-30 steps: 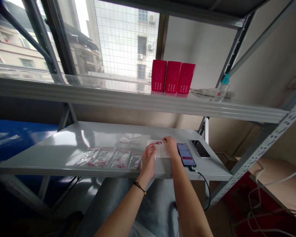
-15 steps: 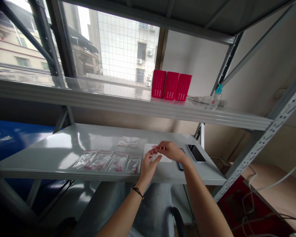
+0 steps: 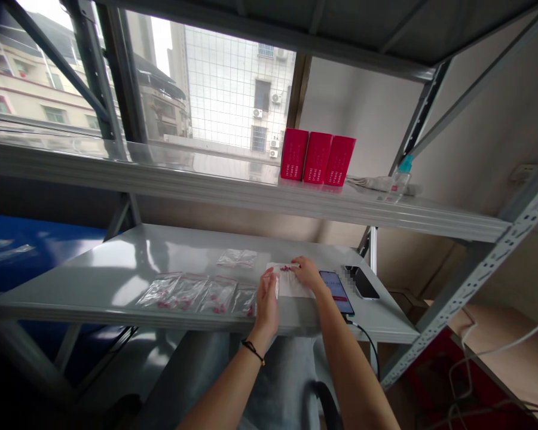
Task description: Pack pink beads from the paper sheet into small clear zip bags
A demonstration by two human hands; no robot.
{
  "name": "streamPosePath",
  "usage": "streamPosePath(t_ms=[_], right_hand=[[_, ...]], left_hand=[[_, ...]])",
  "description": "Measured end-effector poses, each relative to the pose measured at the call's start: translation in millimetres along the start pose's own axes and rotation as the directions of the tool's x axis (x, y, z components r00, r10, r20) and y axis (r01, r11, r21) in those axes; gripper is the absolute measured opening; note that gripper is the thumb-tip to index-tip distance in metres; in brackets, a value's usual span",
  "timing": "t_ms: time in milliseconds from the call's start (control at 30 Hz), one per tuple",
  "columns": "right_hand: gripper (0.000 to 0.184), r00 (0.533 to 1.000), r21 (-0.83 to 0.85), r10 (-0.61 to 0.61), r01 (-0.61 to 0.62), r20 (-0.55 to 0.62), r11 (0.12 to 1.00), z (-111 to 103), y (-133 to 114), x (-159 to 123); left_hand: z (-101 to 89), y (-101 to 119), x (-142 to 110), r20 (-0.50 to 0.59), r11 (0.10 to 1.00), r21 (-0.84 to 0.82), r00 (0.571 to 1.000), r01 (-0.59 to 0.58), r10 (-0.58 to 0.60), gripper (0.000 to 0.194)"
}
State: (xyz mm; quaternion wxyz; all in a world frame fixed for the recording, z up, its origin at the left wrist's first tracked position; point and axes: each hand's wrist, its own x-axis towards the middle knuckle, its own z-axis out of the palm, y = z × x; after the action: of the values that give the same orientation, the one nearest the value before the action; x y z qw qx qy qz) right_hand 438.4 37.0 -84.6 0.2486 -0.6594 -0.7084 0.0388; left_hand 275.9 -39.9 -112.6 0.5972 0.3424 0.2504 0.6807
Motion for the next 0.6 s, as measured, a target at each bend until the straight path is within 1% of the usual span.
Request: streamPosePath(t_ms=[133,367,500,600], right_hand=[[0.025,0.999,-0.013,-0.040,0.040,-0.007,0.999,9,6,-2],[0.023,0.997,-0.044,-0.077,0.076,-0.025,0.996,18,12,-3],[0.022,0.995,-0.060,-0.092,0.091,-0.027,0.994,20,14,-2],[0.021,0.995,-0.073,-0.099,0.097,-0.024,0.993,21,16,-1]], left_hand=[[0.7,0,-1,0.002,1.000,-0.010,1.000,0.013,-0.013,0.049],[2.1,3,-2,0.019,0.999,-0.022,1.000,0.024,-0.024,0.045],[2.1,4,-2,0.021,1.000,-0.001,1.000,0.003,-0.002,0.044],[2.8,6,-3,0.042,1.000,0.017,0.999,-0.009,0.009,0.045]])
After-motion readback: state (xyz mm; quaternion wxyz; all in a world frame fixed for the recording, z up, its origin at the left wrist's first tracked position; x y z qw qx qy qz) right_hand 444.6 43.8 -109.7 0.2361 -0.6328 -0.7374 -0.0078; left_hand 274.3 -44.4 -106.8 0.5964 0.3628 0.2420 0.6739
